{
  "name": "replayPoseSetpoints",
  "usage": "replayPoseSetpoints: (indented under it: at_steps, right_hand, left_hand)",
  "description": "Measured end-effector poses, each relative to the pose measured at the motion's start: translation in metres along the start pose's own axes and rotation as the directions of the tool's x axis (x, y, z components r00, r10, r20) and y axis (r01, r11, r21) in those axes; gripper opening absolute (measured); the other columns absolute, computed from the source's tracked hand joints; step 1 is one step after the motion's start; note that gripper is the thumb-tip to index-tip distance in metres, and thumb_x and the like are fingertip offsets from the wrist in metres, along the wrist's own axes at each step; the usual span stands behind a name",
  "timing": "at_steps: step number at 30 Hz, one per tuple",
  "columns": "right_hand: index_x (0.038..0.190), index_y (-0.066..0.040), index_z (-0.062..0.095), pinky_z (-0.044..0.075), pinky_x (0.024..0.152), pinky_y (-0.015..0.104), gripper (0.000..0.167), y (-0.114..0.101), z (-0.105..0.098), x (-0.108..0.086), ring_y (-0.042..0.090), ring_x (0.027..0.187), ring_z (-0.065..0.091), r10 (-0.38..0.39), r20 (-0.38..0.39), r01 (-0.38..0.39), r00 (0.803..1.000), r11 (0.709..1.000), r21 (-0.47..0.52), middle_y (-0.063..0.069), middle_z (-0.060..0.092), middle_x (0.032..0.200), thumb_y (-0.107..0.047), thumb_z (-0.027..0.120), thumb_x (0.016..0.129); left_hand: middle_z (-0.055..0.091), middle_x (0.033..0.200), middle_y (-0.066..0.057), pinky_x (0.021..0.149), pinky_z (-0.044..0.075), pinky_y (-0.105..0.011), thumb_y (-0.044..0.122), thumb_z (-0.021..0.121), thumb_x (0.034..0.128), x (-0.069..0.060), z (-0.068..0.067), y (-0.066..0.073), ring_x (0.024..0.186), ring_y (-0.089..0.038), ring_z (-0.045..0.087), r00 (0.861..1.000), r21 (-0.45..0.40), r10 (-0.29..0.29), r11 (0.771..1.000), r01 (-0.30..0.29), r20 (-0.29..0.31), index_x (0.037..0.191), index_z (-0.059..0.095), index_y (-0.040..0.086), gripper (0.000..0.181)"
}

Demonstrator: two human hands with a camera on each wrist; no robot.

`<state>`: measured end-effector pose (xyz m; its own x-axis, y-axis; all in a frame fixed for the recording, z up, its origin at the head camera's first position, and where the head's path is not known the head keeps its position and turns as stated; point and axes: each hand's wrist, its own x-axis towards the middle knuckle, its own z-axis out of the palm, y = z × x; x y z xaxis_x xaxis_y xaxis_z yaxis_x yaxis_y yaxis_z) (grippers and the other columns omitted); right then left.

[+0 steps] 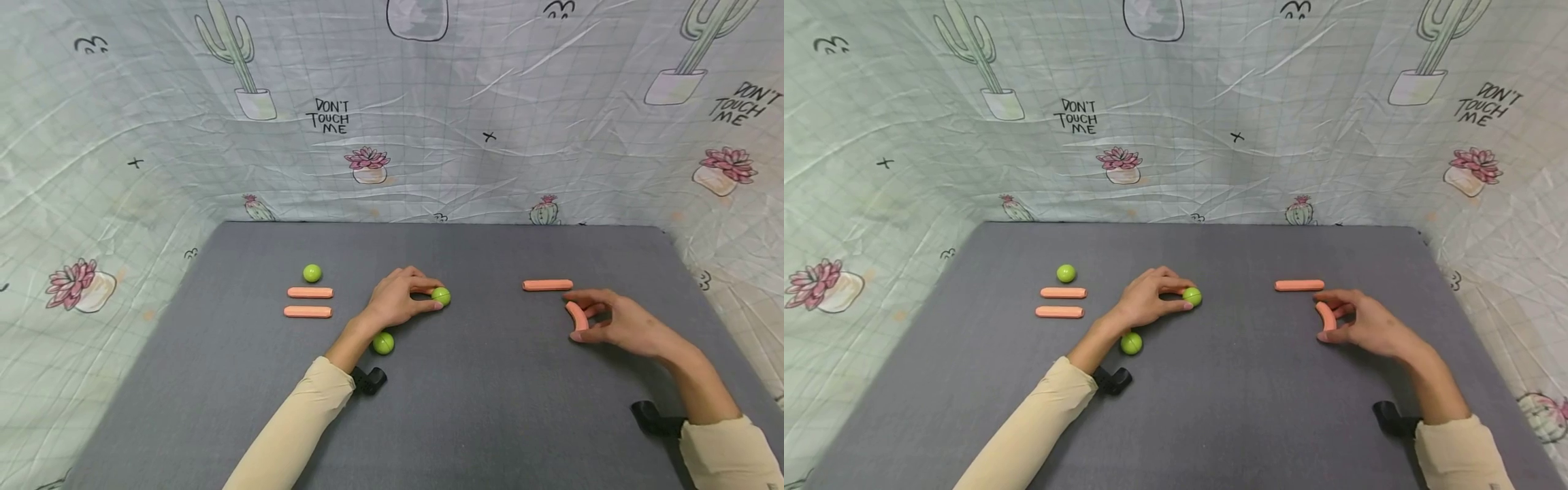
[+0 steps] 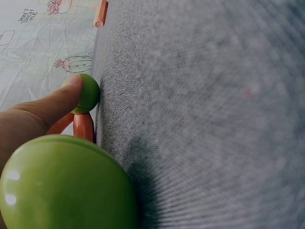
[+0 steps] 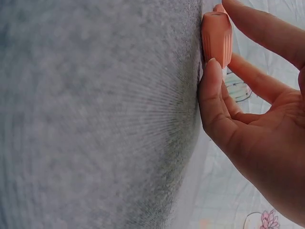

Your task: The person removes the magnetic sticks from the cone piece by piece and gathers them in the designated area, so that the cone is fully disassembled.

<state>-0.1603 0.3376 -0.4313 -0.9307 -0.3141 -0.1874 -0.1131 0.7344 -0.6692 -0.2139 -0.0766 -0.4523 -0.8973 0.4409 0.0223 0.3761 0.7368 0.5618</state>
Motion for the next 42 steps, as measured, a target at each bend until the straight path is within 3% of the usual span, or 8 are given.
replayPoseSetpoints:
  at_steps: [10,18,24,28,32,34,39,42]
  right_hand:
    - [0.149,0.0,0.052,0.056,0.073,0.024,0.079,0.002,-0.001,0.0,-0.002,0.096,0.055,0.002,0.011,-0.002,1.0,1.0,0.007,0.014,0.06,0.123,-0.024,0.089,0.083]
    - [0.148,-0.003,0.054,0.054,0.073,0.024,0.077,-0.003,-0.002,-0.001,-0.001,0.098,0.056,0.013,-0.034,-0.013,0.999,1.0,-0.012,0.015,0.061,0.127,-0.032,0.088,0.085]
    - [0.143,-0.009,0.06,0.05,0.076,0.023,0.063,-0.021,-0.001,0.007,-0.001,0.096,0.058,0.017,-0.102,-0.022,0.995,0.998,-0.055,0.011,0.068,0.122,-0.04,0.08,0.092]
    - [0.141,-0.01,0.062,0.051,0.07,0.026,0.051,-0.035,0.005,0.014,0.003,0.087,0.063,-0.012,-0.107,0.012,0.994,1.0,0.005,0.014,0.067,0.121,-0.034,0.075,0.098]
    - [0.138,-0.011,0.064,0.052,0.05,0.036,0.045,-0.049,0.013,0.024,0.016,0.077,0.064,-0.034,-0.066,0.04,0.997,0.996,0.085,0.015,0.067,0.119,-0.033,0.072,0.1]
    - [0.138,-0.012,0.064,0.052,0.049,0.036,0.044,-0.056,0.017,0.03,0.018,0.08,0.065,-0.054,-0.05,0.059,0.997,0.994,0.089,0.013,0.068,0.118,-0.034,0.071,0.101]
    - [0.135,-0.008,0.066,0.054,0.073,0.028,0.041,-0.071,0.027,0.043,0.021,0.093,0.07,-0.129,-0.033,0.13,0.991,0.99,0.06,0.009,0.071,0.111,-0.03,0.071,0.101]
    - [0.134,-0.005,0.067,0.054,0.077,0.026,0.039,-0.077,0.034,0.051,0.026,0.092,0.071,-0.161,-0.013,0.162,0.987,0.984,0.073,0.009,0.072,0.106,-0.025,0.071,0.101]
  left_hand:
    - [0.066,0.12,0.005,0.089,0.047,-0.036,0.045,0.079,0.0913,0.001,0.001,0.001,0.108,-0.015,0.057,1.0,-0.012,-0.001,1.0,0.001,-0.001,0.134,0.072,0.034,0.044]
    - [0.068,0.126,0.001,0.103,0.049,-0.044,0.04,0.083,0.0892,0.001,-0.002,0.001,0.119,-0.021,0.06,1.0,-0.049,-0.001,0.999,0.001,0.007,0.136,0.07,0.026,0.051]
    - [0.069,0.132,-0.005,0.111,0.047,-0.044,0.025,0.084,0.0901,-0.001,-0.007,-0.001,0.126,-0.027,0.061,1.0,-0.122,0.011,0.992,-0.013,-0.015,0.136,0.07,0.016,0.049]
    - [0.069,0.133,-0.006,0.111,0.047,-0.046,0.022,0.082,0.0916,-0.005,-0.008,-0.003,0.128,-0.028,0.06,0.998,-0.102,-0.023,0.995,0.017,-0.055,0.134,0.071,0.015,0.044]
    - [0.072,0.129,-0.005,0.105,0.05,-0.046,0.022,0.079,0.0941,-0.01,-0.01,-0.006,0.122,-0.027,0.064,0.994,-0.106,-0.053,0.993,0.043,-0.091,0.128,0.075,0.018,0.034]
    - [0.072,0.128,-0.004,0.103,0.051,-0.045,0.022,0.078,0.0954,-0.012,-0.011,-0.007,0.12,-0.026,0.066,0.992,-0.131,-0.076,0.989,0.063,-0.098,0.125,0.077,0.02,0.03]
    - [0.075,0.113,-0.003,0.089,0.054,-0.038,0.022,0.077,0.0957,-0.015,-0.014,-0.009,0.102,-0.02,0.07,0.985,-0.164,-0.134,0.98,0.115,-0.106,0.118,0.08,0.022,0.022]
    - [0.075,0.1,-0.001,0.077,0.052,-0.031,0.023,0.079,0.0945,-0.016,-0.014,-0.008,0.087,-0.015,0.068,0.983,-0.169,-0.151,0.977,0.132,-0.107,0.112,0.081,0.023,0.018]
